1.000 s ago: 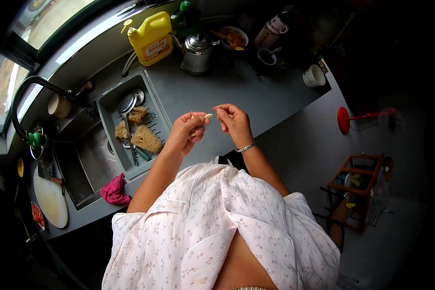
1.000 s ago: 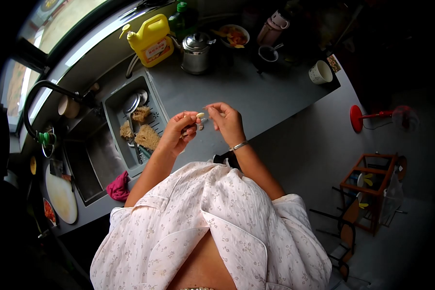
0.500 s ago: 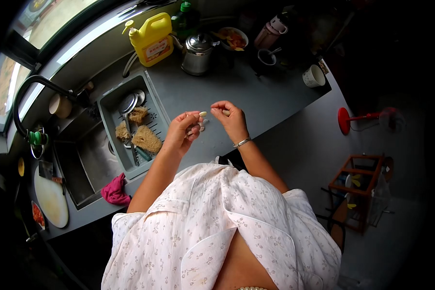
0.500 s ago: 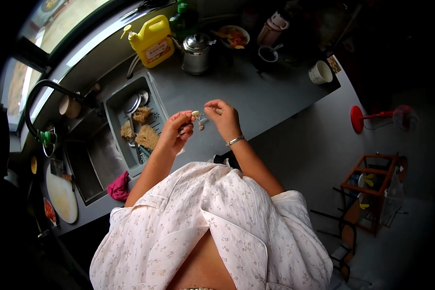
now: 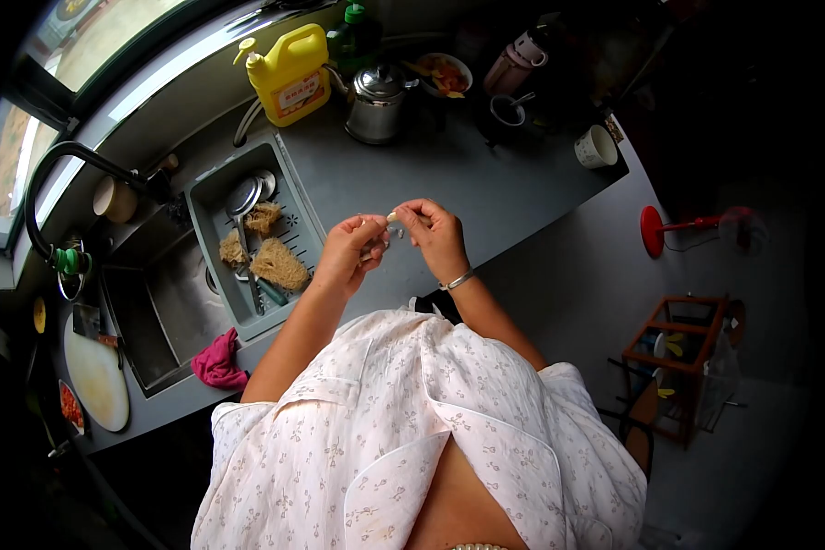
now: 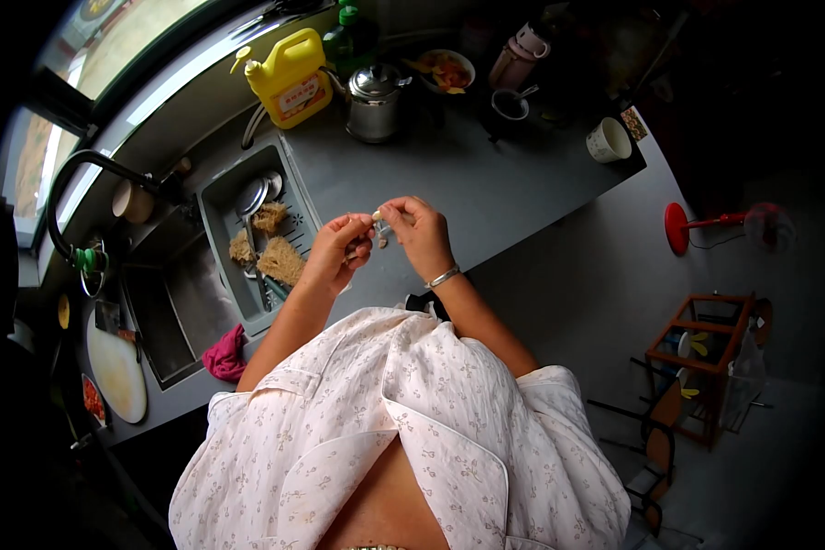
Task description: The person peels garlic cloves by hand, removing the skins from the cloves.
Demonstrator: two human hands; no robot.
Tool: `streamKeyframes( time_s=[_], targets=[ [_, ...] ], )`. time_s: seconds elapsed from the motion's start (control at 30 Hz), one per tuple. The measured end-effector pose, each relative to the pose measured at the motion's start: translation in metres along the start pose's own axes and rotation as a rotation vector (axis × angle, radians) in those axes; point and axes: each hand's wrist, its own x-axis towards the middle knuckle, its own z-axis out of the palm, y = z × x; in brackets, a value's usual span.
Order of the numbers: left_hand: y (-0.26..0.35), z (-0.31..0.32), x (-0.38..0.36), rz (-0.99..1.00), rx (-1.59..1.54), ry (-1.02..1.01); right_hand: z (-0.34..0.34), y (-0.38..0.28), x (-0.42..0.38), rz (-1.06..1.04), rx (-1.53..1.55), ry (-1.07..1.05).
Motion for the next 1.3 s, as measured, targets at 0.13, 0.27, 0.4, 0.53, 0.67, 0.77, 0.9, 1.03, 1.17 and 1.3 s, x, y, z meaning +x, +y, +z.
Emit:
streamKeyframes(
  time_s=[0.13, 0.27, 0.4, 0.53, 0.67, 0.77, 0.9, 1.03, 1.17, 1.3],
  targets=[
    [0.001, 0.005, -0.003, 0.026, 0.004, 0.015, 0.002, -0.001, -0.002, -0.031, -0.039, 0.005],
    [-0.003, 0.007, -0.002, 0.055, -0.019, 0.004, 0.001, 0.001, -0.001, 0.193, 0.266, -0.099],
    [-0.002, 0.010, -0.003, 0.073, 0.009, -0.015, -0.001, 0.008, -0.002, 0.257, 0.464, -0.135],
    [-0.003, 0.010, -0.002, 0.090, 0.022, 0.008, -0.002, 0.002, -0.005, 0.246, 0.526, -0.125],
    [-0.003, 0.007, -0.001, 0.087, 0.017, 0.047, -0.007, 0.006, -0.004, 0.303, 0.660, -0.101],
    [-0.006, 0.003, 0.005, 0.094, 0.048, 0.073, -0.010, 0.008, -0.005, 0.308, 0.747, -0.068],
    [-0.008, 0.000, 0.016, 0.085, 0.166, 0.124, -0.011, 0.005, -0.005, 0.377, 0.947, -0.013],
    [-0.005, 0.004, 0.020, 0.050, 0.176, 0.085, -0.018, 0.015, -0.001, 0.398, 0.970, 0.016],
    [-0.007, 0.005, 0.019, 0.011, 0.110, 0.023, -0.011, 0.010, -0.005, 0.383, 0.735, 0.052],
    [-0.009, 0.007, 0.017, -0.030, 0.072, 0.002, -0.005, 0.024, 0.000, 0.170, 0.175, 0.045]
  ],
)
